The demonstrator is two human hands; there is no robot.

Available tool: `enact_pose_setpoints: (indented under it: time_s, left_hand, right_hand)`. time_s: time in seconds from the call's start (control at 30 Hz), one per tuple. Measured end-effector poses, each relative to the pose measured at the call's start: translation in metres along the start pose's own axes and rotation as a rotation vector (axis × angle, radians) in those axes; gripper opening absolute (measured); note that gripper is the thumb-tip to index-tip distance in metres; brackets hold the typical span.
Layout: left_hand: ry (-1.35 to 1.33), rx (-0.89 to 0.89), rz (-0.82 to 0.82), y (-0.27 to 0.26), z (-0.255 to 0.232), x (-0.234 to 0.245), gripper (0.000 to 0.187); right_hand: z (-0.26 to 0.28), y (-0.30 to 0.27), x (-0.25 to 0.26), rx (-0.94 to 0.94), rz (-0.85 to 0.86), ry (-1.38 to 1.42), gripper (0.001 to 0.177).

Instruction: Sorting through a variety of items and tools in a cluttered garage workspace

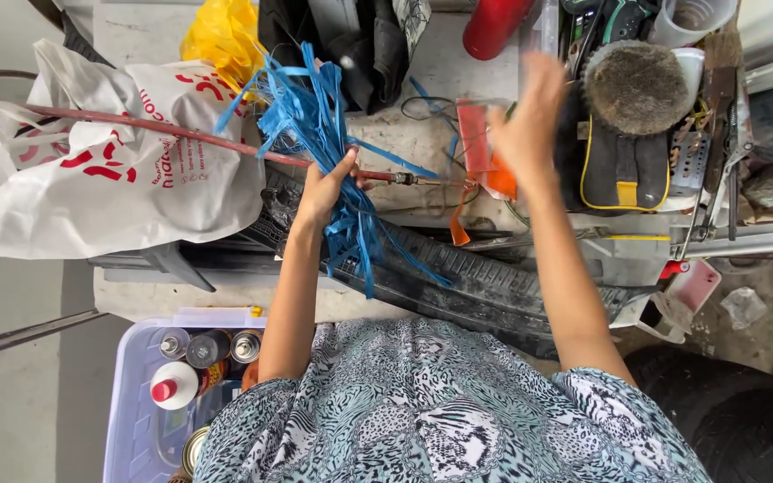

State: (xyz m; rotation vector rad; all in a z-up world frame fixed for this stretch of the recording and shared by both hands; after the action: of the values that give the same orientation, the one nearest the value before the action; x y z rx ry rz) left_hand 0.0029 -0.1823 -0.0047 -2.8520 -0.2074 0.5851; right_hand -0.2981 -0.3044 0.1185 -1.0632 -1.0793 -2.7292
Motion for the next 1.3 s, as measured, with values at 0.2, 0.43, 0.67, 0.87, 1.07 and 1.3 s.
enact_pose_setpoints:
  time_s: [0.2, 0.43, 0.67, 0.87, 1.07, 1.3]
  left_hand:
    - [0.056, -0.070, -0.011, 0.015, 0.002, -0.001, 0.034]
    - [0.141, -0.120, -0.149, 0.014, 0.009, 0.031, 0.024]
    - [0.667, -0.275, 0.015, -0.008, 0.008, 0.016, 0.059]
    - [1.207, -0.054, 0.144, -0.016, 0.030, 0.035, 0.048]
    - [1.041, -0.252, 0.006, -0.011, -0.002, 0.063, 0.023]
    - [0.687, -0.008, -0.236, -0.003, -0.016, 0.105, 0.057]
  right_hand:
    - [0.082, -0.118, -0.120, 0.240, 1.053, 0.127, 0.077]
    - [0.057, -0.100, -0.109, -0.129, 0.876, 0.586, 0.032]
    - [-0.001, -0.014, -0.037, -0.448, -0.126, 1.407, 0.024]
    - [-0.075, 0.003, 0.013, -0.511, -0.543, 1.190, 0.028]
    - [-0.119, 0.003, 0.025, -0.361, -0.685, 0.888, 0.033]
    - [-0.171, 0.006, 0.016, -0.702, -0.758, 1.098, 0.034]
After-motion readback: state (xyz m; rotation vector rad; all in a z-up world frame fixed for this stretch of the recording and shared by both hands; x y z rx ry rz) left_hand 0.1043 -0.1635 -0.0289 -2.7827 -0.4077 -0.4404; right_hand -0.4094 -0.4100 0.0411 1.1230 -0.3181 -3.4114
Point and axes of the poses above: each hand's wrist, its own y-axis towards the middle knuckle, its own x-axis out of the back of the hand, z = x × y, the point moved 6 cm from there along y, towards the middle knuckle, and after that the axes turned 8 degrees about y, right-handed, at the moved point
